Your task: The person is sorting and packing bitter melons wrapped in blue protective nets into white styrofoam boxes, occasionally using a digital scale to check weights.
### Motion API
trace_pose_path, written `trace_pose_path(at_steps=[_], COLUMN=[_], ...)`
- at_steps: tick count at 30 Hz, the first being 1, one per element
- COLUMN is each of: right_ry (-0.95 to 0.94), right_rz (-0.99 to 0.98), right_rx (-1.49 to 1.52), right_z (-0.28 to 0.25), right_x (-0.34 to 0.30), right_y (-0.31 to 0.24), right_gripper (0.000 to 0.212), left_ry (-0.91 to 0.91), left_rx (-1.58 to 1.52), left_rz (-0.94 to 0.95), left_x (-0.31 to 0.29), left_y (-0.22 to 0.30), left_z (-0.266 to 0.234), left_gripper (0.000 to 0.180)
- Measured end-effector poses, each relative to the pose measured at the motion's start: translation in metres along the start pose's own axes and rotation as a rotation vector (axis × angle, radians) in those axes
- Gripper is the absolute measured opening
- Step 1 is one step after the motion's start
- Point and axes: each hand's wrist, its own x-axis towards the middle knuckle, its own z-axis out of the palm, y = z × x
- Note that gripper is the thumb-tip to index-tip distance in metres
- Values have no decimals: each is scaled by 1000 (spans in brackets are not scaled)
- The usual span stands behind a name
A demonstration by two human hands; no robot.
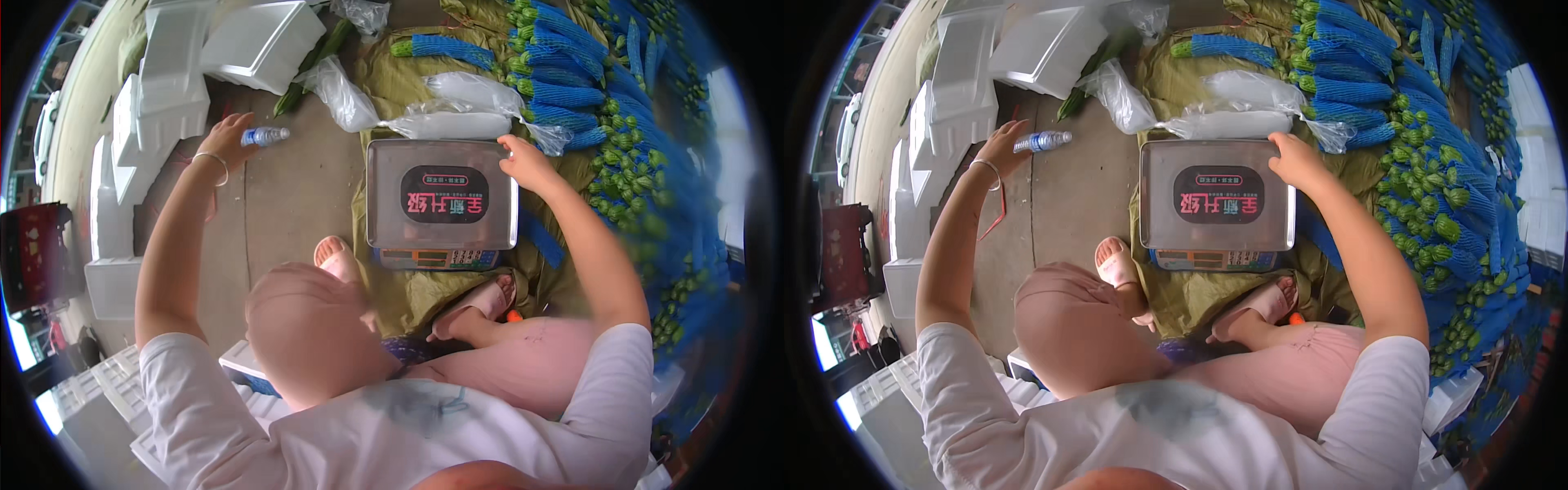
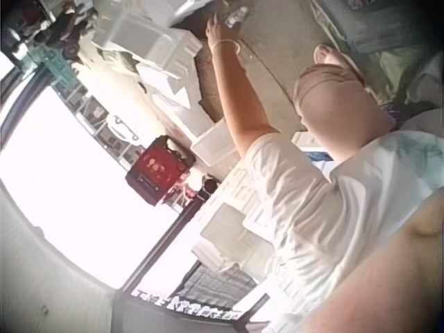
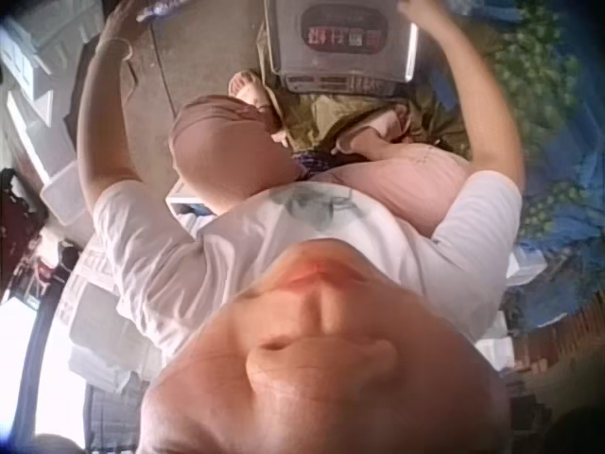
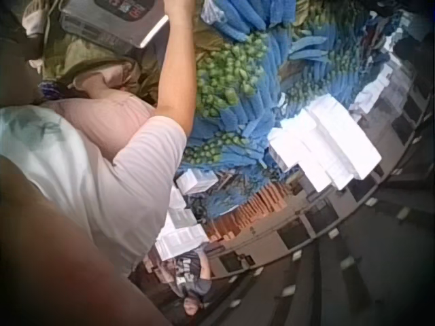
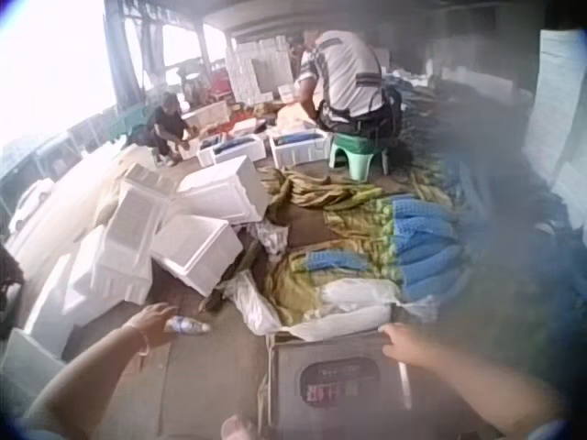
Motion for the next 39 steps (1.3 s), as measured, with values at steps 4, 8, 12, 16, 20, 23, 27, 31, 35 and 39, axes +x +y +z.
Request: trace_pose_path(at_steps=[4, 8, 12, 16, 20, 23, 27, 31, 35, 39], right_ry=[-23, -248, -361, -230, -203, -244, -208, 25, 248, 141], right_rz=[-3, -123, -61, -115, -100, -81, 81, 222, 182, 56], right_rx=[-221, -495, -585, -519, -509, -539, -396, -52, 429, 626], right_z=[22, 69, 85, 89, 90, 64, -11, -82, -157, -181], right_x=[85, 140, 169, 180, 185, 188, 157, 91, -2, -82], right_y=[51, 86, 75, 76, 75, 60, 26, 17, 7, -53], right_gripper=[54, 68, 74, 72, 69, 64, 60, 61, 64, 66], left_ry=[121, 280, 218, 128, 446, 497, 446, 409, 437, 438], left_rx=[142, 175, 19, -143, -309, -974, -221, -173, -12, 29], left_rz=[-294, -464, -470, -526, -304, -61, 406, 596, 736, 1027], left_x=[110, 199, 251, 264, 233, 145, 44, -19, -52, -76], left_y=[-16, -56, -74, -80, -70, -22, 10, 33, 80, 134], left_z=[40, 60, 61, 54, 12, -49, -69, -52, -41, -28], left_gripper=[80, 90, 86, 68, 59, 26, 38, 24, 18, 22])
